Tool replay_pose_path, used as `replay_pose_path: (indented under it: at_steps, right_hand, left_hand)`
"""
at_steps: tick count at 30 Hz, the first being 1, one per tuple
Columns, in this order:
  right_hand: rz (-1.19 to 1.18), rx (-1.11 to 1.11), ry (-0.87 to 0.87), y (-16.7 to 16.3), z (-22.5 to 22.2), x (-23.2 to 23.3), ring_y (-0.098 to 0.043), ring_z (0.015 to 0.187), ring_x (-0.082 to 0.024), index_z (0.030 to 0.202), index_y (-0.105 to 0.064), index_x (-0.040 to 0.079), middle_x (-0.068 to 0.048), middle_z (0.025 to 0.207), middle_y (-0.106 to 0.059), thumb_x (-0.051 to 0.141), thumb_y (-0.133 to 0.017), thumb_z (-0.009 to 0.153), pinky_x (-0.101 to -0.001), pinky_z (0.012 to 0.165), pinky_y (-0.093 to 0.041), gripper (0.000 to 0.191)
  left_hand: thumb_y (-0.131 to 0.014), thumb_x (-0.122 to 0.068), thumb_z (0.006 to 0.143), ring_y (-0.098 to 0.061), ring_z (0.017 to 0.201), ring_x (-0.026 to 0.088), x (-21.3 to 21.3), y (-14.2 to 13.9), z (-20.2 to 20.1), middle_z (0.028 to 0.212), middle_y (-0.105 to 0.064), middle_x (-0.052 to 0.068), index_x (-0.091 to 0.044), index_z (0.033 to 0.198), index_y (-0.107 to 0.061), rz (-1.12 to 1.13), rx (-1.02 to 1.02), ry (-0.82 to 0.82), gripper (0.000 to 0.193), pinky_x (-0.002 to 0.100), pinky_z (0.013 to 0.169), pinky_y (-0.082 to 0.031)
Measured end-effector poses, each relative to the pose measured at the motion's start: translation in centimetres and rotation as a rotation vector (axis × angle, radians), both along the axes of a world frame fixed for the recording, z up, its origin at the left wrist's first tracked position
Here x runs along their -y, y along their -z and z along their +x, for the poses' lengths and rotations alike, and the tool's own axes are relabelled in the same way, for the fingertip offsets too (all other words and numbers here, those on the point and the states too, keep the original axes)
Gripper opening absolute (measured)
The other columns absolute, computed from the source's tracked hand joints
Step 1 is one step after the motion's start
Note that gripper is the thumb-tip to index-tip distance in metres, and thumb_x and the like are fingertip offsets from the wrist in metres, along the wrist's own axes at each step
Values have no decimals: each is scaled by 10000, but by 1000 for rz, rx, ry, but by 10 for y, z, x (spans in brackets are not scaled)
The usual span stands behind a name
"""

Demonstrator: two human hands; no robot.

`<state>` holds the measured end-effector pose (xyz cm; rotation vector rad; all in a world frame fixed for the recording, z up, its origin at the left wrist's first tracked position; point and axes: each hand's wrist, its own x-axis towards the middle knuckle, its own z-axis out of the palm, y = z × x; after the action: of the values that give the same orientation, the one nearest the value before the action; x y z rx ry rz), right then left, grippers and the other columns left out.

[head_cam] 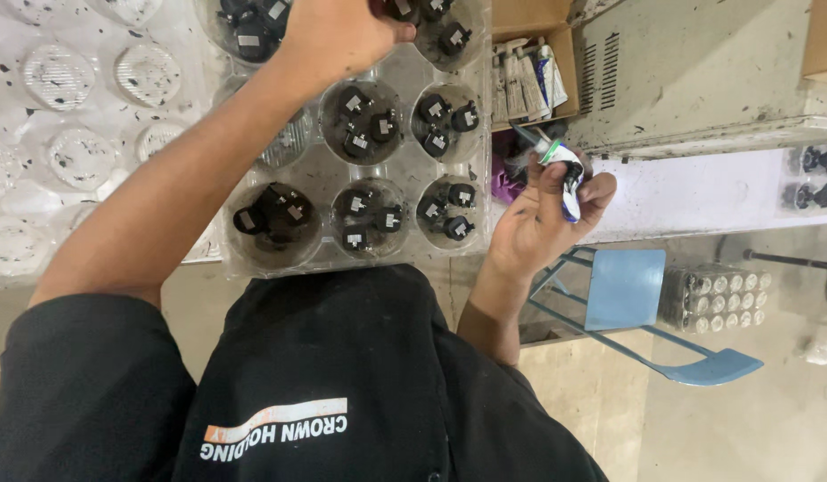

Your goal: The person picks black plastic plug components one at a time from a molded tray and squeezes adhesive from a tube onto each one, then places the treated component back into the tray. At the end the person wipes the adhesive tube with a gray cloth.

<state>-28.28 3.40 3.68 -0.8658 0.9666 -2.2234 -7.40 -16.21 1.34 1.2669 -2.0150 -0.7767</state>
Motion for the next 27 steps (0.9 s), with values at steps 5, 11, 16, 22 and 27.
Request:
replay_pose_path:
  at_steps: [5, 11, 16, 22, 27]
  right_hand:
    - [-36, -48, -67, 4, 0, 5, -659, 1016, -221, 1009, -395, 121, -103, 1018, -651, -35, -790, 948, -375, 953, -579, 430]
    - [-148, -272, -91, 3, 46, 7, -640, 963, -203, 992, -409, 111, -58, 957, -623, -47, -840, 911, -330, 921, -542, 466]
    - [-126, -431, 8, -6, 72, 9, -691, 1008, -276, 953, -399, 108, -103, 936, -634, -39, -848, 876, -348, 889, -591, 479]
    - [-109, -688, 88, -15, 89, 4, -712, 924, -273, 973, -343, 91, -131, 928, -627, 19, -837, 917, -308, 852, -606, 503]
    - [-134, -733, 113, -15, 97, 8, -708, 894, -272, 943, -343, 74, -164, 921, -626, 24, -757, 960, -289, 762, -618, 418]
  left_hand:
    - [-846, 136, 865, -733, 1018, 162, -59, -11, 23, 1122, -700, 45, -39, 1118, -588, 303, -947, 208, 401, 309, 893, -642]
    - [-780, 198, 852, -732, 1007, 93, -111, -35, 44, 1174, -708, 64, -35, 1172, -512, 429, -1070, 119, 478, 296, 877, -683]
    - [-660, 241, 954, -711, 1118, 111, -128, -40, 55, 1325, -682, 102, 28, 1243, -614, 381, -1075, 162, 362, 337, 973, -641]
    - [-659, 229, 931, -698, 1128, 99, -135, -40, 63, 1360, -659, 86, 20, 1263, -603, 390, -1131, 147, 397, 302, 996, -662]
    - [-662, 226, 929, -705, 1107, 80, -141, -39, 69, 1332, -663, 80, 16, 1278, -602, 415, -1088, 164, 412, 291, 984, -666]
